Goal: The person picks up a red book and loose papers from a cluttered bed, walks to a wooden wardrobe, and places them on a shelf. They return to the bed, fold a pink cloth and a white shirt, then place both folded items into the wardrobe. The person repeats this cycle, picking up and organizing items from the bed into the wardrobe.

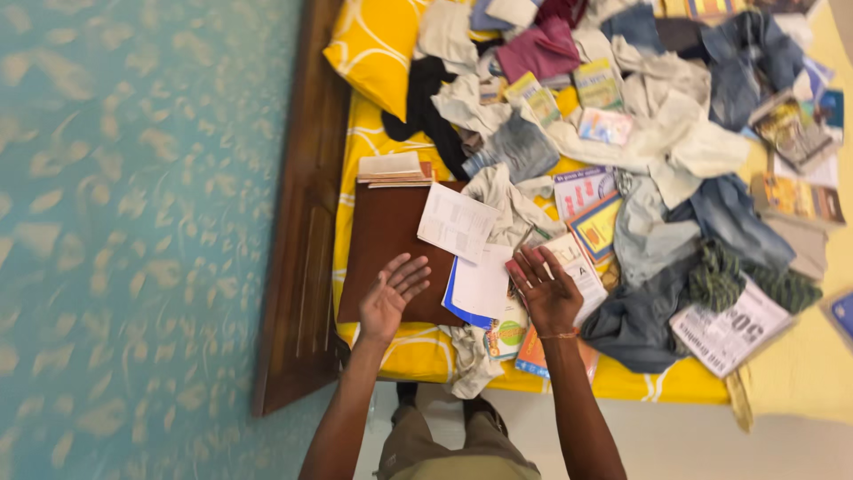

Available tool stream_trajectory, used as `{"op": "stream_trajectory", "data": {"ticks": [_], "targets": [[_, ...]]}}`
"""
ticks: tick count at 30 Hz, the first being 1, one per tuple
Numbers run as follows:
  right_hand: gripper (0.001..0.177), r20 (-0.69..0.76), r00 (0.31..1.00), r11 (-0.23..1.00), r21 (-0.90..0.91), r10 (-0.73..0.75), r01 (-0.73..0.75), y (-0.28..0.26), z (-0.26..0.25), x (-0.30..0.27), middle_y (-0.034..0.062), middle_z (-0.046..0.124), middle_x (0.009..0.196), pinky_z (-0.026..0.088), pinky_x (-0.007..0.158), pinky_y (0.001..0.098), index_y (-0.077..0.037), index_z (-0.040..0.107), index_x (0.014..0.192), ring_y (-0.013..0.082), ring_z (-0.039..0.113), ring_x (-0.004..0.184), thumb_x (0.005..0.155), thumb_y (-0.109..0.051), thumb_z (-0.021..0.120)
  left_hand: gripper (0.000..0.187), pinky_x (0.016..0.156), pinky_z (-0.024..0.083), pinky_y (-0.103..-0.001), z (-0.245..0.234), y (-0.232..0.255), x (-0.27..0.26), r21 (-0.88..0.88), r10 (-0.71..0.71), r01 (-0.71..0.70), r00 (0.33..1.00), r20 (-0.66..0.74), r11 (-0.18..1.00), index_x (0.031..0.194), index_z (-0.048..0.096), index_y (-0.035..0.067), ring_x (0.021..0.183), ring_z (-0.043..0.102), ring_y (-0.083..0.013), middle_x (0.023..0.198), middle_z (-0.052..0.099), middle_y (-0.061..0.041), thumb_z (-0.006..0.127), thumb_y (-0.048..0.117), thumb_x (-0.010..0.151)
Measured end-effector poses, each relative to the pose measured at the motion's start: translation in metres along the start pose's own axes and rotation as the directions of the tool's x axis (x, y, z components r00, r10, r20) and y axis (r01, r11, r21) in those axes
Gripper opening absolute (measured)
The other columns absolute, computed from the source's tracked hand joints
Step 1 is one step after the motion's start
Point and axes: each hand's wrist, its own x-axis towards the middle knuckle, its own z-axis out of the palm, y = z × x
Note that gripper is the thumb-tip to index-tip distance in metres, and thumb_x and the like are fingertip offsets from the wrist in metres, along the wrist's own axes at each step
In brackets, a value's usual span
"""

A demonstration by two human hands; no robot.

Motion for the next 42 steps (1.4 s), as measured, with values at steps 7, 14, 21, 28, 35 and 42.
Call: {"op": "stream_trajectory", "data": {"ticks": [7, 14, 21, 28, 35, 42], "targets": [[0.06, -0.167, 0.986, 0.997, 0.073, -0.013, 0.026, 0.09, -0.058, 0.067, 0.0304, 0.047, 0.152, 0.036, 0.12, 0.0566, 0.001, 0.047, 0.148, 0.0445, 0.045, 0.143, 0.098, -0.03, 0.051, 0.055, 0.107, 0.051, -0.045, -0.123, -0.053, 0.139, 0.316, -0.208, 0.204, 0.978, -0.022, 0.926, 0.143, 0.053, -0.004, 0.125, 0.064, -0.0315, 0.138, 0.064, -0.022, 0.054, 0.036, 0.105], [0.057, -0.269, 0.962, 0.994, 0.105, 0.05, -0.023, 0.193, -0.137, 0.16, 0.0283, 0.049, 0.152, 0.04, 0.119, 0.0527, -0.001, 0.045, 0.149, 0.0426, 0.048, 0.142, 0.099, -0.029, 0.048, 0.045, 0.099, 0.054, -0.039, -0.265, -0.157, 0.282, 0.882, 0.021, -0.089, 0.996, 0.089, 0.463, 0.129, 0.066, -0.001, 0.116, 0.068, -0.0311, 0.126, 0.071, -0.017, 0.079, 0.019, 0.091], [0.056, -0.291, 0.947, 0.986, 0.139, 0.134, -0.097, 0.263, -0.188, 0.21, 0.0244, 0.051, 0.15, 0.042, 0.116, 0.0538, -0.003, 0.046, 0.148, 0.0429, 0.05, 0.138, 0.099, -0.028, 0.049, 0.06, 0.108, 0.042, -0.049, -0.336, -0.196, 0.354, 0.921, 0.089, -0.369, 0.92, 0.381, -0.127, 0.134, 0.06, -0.005, 0.128, 0.053, -0.0468, 0.138, 0.056, -0.033, 0.079, 0.008, 0.079], [0.055, -0.298, 0.942, 0.985, 0.127, 0.154, -0.121, 0.274, -0.206, 0.215, 0.0236, 0.051, 0.15, 0.042, 0.117, 0.0552, -0.004, 0.045, 0.149, 0.0395, 0.05, 0.14, 0.099, -0.028, 0.051, 0.049, 0.112, 0.046, -0.046, -0.331, -0.195, 0.342, 0.916, 0.022, -0.346, 0.934, 0.358, -0.201, 0.13, 0.065, -0.003, 0.128, 0.057, -0.0397, 0.136, 0.064, -0.022, 0.072, -0.003, 0.082], [0.056, -0.307, 0.939, 0.986, 0.106, 0.157, -0.131, 0.273, -0.205, 0.217, 0.0229, 0.052, 0.15, 0.041, 0.117, 0.0547, -0.004, 0.045, 0.149, 0.0382, 0.05, 0.141, 0.099, -0.027, 0.053, 0.035, 0.113, 0.044, -0.053, -0.323, -0.185, 0.327, 0.725, -0.017, -0.519, 0.818, 0.575, -0.452, 0.123, 0.069, -0.002, 0.129, 0.055, -0.0429, 0.137, 0.063, -0.022, 0.06, -0.005, 0.089], [0.057, -0.284, 0.948, 0.987, 0.1, 0.146, -0.123, 0.28, -0.21, 0.213, 0.0217, 0.052, 0.151, 0.04, 0.118, 0.0516, -0.003, 0.046, 0.149, 0.0353, 0.049, 0.141, 0.098, -0.026, 0.055, 0.037, 0.117, 0.037, -0.055, -0.345, -0.196, 0.334, 0.662, -0.065, -0.529, 0.804, 0.591, -0.531, 0.129, 0.068, 0.002, 0.137, 0.05, -0.0438, 0.142, 0.061, -0.021, 0.055, 0.0, 0.095]]}}
